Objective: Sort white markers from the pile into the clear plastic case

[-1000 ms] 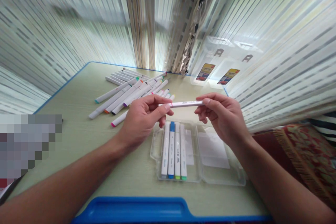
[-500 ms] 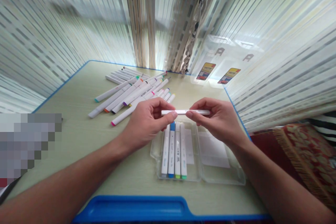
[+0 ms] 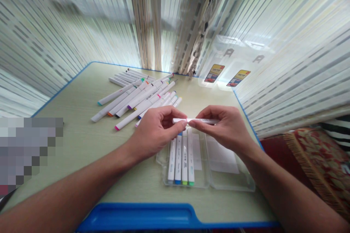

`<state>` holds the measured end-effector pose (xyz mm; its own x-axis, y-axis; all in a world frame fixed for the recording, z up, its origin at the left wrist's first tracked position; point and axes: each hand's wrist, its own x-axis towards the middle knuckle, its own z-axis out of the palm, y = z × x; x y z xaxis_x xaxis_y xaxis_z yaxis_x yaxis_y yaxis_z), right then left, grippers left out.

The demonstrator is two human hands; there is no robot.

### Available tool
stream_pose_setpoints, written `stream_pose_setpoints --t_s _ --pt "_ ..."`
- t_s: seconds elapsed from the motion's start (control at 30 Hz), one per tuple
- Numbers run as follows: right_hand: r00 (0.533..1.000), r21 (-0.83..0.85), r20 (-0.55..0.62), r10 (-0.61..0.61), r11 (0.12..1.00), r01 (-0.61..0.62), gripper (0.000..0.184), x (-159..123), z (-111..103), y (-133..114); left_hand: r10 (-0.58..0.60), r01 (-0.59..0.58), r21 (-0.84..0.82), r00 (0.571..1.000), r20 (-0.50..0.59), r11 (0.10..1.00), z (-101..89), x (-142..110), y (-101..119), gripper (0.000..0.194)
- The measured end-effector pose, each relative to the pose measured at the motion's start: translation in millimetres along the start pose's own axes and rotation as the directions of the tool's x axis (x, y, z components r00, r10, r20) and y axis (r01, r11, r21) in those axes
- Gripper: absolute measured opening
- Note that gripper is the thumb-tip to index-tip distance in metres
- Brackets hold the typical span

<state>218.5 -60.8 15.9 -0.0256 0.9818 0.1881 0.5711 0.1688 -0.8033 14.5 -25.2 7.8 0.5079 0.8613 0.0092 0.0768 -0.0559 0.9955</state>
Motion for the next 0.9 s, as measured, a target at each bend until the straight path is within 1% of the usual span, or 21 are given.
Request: stream_pose_setpoints --t_s 0.17,0.33,0.47,0.6,0.7,0.8,0.9 --pt "1.000 -0.013 -0.006 0.016 1.000 -0.016 0.037 -1 0 0 0.031 -0.031 0.001 0.999 0.022 1.000 -0.3 -1 0 0.016" --pt "0.999 -0.039 -0.001 0.032 0.999 -0.032 0.036 -1 0 0 0.040 -0.042 0.075 0.999 0.031 0.996 0.8 -2 0 0.020" --pt "0.998 0.007 0.006 0.064 0.998 -0.064 0.033 0 0 -3 0.046 -0.047 0.069 0.999 0.005 0.996 -0.4 -1 0 0.020" --pt "0.993 0.141 0.027 0.112 0.983 -0.115 0.029 2 -1 -6 0.031 -0.031 -0.008 0.998 -0.050 0.999 -3.6 2 1 0.019" --pt "0.988 0.282 0.054 0.143 0.947 -0.152 0.024 4 -3 -4 0.022 -0.030 -0.082 0.995 -0.097 0.996 -6.2 5 1 0.018" --pt "0.982 0.424 0.079 0.169 0.886 -0.186 0.017 5 -3 1 0.020 -0.039 -0.134 0.990 -0.139 0.990 -8.1 6 -1 0.018" --pt "0.978 0.556 0.102 0.182 0.805 -0.208 0.015 5 -3 5 0.010 -0.044 -0.206 0.987 -0.163 0.977 -9.1 8 -5 0.017"
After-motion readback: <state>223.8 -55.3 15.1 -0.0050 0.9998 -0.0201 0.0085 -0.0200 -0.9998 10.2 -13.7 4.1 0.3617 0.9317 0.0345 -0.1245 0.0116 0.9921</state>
